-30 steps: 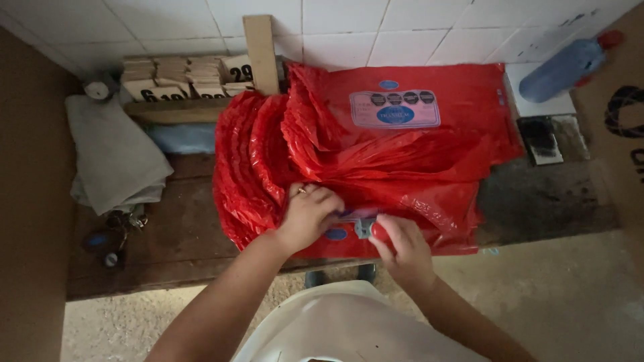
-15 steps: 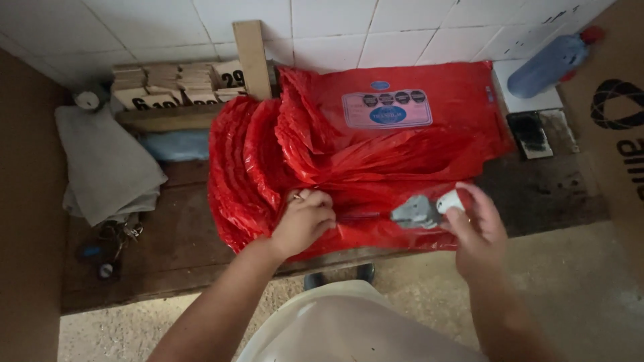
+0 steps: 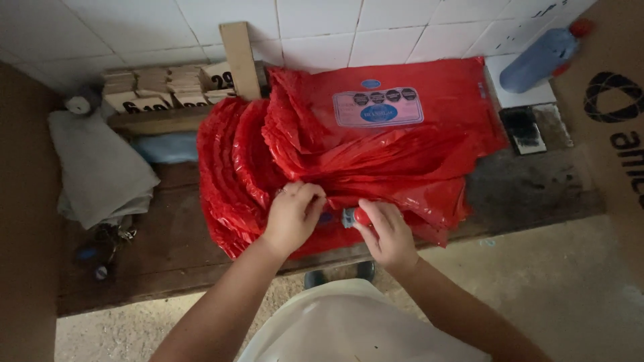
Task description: Using a manual hand stamp to mark a stack of red plastic bags on a workbench.
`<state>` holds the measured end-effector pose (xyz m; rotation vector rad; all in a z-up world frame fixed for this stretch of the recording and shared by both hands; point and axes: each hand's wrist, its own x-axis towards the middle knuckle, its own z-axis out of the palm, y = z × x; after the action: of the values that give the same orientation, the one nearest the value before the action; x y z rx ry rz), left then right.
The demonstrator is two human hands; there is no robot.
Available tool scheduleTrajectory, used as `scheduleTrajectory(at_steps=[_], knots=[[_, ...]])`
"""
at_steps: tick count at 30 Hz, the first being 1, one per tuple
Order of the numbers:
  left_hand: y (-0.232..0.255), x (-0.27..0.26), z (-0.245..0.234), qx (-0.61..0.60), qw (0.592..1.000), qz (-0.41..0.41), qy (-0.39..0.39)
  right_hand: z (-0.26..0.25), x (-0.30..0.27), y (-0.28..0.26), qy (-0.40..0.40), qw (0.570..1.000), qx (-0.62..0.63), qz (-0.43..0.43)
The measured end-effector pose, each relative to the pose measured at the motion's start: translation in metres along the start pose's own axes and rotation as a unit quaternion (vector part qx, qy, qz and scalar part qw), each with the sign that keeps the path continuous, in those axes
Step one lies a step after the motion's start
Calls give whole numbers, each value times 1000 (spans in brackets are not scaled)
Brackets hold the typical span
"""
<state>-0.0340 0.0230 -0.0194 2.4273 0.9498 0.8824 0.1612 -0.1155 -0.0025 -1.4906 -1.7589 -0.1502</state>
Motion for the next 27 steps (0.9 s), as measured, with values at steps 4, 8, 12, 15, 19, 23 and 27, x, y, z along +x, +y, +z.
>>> scheduleTrajectory(at_steps=[4,8,12,15,19,23,27], knots=[[40,-9,-24,-19,998,32,-53,0,5,9,-12,1000,-28,-4],[15,-43,35,29,968,-59,-242,-6,7,8,-35,999,-4,4],[38,-23,2,73,961,-57,-262,-17,-6,8,-69,993,79,54],[29,-19,2,32,946,-47,-320,-34,7,12,-50,894,309,319],[26,-8,-6,-41,929,-83,-358,-88,43,8,73,899,221,370],[13,-9,13,-5,947,-49,-319,-122,36,3,68,861,247,438],[26,-3,-5,-59,942,-69,-322,-115,-1,2,-22,848,239,472]])
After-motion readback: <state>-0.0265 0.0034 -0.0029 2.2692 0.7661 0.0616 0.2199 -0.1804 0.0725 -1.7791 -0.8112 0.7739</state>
